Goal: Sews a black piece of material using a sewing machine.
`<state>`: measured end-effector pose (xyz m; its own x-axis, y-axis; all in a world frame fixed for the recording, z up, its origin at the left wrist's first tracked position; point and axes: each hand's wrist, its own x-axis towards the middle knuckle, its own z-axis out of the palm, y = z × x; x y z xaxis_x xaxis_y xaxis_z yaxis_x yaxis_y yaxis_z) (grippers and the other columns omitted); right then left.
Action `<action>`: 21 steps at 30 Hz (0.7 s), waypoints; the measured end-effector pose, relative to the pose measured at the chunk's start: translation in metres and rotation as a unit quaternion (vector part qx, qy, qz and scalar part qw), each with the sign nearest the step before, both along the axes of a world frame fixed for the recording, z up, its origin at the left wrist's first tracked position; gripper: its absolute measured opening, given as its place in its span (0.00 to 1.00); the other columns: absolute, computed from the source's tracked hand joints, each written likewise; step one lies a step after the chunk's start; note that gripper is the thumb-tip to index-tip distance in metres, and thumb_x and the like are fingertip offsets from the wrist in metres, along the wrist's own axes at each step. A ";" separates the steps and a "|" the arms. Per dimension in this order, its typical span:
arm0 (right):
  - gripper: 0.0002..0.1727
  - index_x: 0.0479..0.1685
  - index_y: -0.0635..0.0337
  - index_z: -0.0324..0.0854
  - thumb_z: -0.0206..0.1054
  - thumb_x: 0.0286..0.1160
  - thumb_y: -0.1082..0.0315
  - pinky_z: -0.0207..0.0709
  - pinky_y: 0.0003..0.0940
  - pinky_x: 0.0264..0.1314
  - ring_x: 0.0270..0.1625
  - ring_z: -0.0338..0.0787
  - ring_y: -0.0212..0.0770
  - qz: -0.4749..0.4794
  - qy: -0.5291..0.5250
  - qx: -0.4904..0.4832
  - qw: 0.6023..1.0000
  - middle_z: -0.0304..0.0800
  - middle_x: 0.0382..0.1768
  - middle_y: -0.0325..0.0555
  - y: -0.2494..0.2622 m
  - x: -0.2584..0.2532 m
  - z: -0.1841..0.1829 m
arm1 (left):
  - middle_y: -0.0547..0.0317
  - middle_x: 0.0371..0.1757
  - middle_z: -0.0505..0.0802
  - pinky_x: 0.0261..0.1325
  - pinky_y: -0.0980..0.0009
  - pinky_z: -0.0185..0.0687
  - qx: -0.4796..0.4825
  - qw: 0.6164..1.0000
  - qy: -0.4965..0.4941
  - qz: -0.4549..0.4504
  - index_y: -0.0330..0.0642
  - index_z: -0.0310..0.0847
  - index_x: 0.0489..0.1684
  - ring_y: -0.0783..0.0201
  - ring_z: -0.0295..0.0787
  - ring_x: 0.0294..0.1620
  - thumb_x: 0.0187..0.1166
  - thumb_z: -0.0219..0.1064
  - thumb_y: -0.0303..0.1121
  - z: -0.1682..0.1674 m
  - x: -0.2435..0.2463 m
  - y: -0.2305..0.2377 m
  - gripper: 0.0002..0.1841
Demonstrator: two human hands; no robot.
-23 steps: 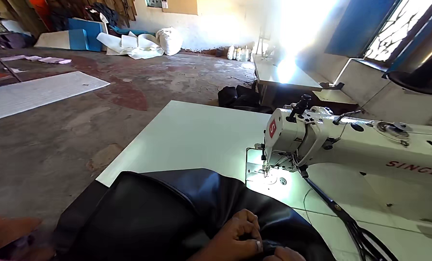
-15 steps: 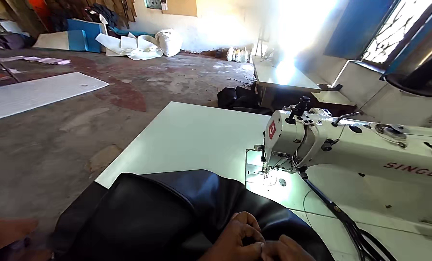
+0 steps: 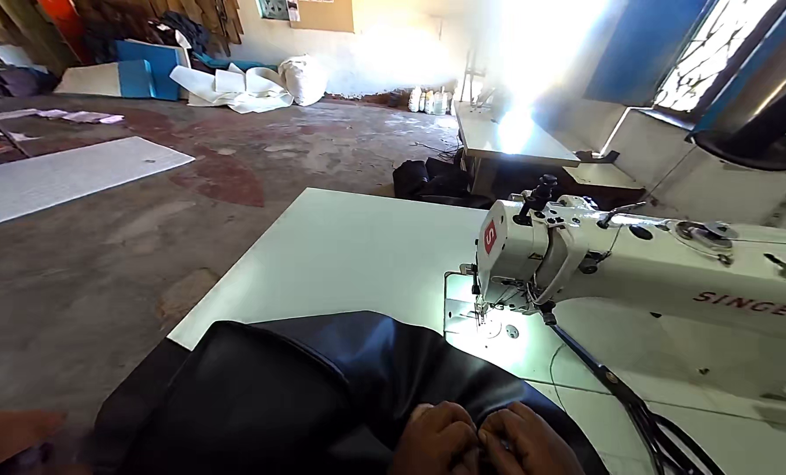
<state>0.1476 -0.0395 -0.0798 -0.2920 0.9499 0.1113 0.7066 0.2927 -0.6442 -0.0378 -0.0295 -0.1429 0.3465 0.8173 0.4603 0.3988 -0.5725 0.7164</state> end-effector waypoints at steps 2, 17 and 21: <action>0.12 0.41 0.69 0.91 0.65 0.79 0.68 0.83 0.55 0.46 0.40 0.90 0.59 0.003 -0.004 -0.029 1.000 0.89 0.35 0.61 0.002 0.001 0.002 | 0.44 0.44 0.96 0.52 0.53 0.86 0.045 0.999 0.001 0.026 0.34 0.92 0.32 0.50 0.95 0.45 0.69 0.71 0.23 0.009 0.009 -0.004 0.03; 0.13 0.53 0.72 0.88 0.67 0.78 0.71 0.84 0.49 0.43 0.36 0.89 0.54 0.013 0.065 0.075 0.995 0.89 0.35 0.60 -0.008 0.008 -0.015 | 0.36 0.51 0.90 0.66 0.47 0.77 -0.131 0.984 -0.062 -0.107 0.27 0.88 0.27 0.44 0.85 0.62 0.68 0.68 0.26 0.017 -0.005 0.011 0.08; 0.10 0.44 0.71 0.88 0.68 0.78 0.70 0.85 0.47 0.48 0.40 0.91 0.55 0.026 0.074 0.114 0.990 0.91 0.39 0.62 -0.016 0.009 -0.019 | 0.34 0.51 0.88 0.74 0.60 0.73 -0.165 0.967 -0.106 -0.160 0.23 0.87 0.28 0.50 0.82 0.65 0.68 0.67 0.24 0.018 -0.011 0.019 0.08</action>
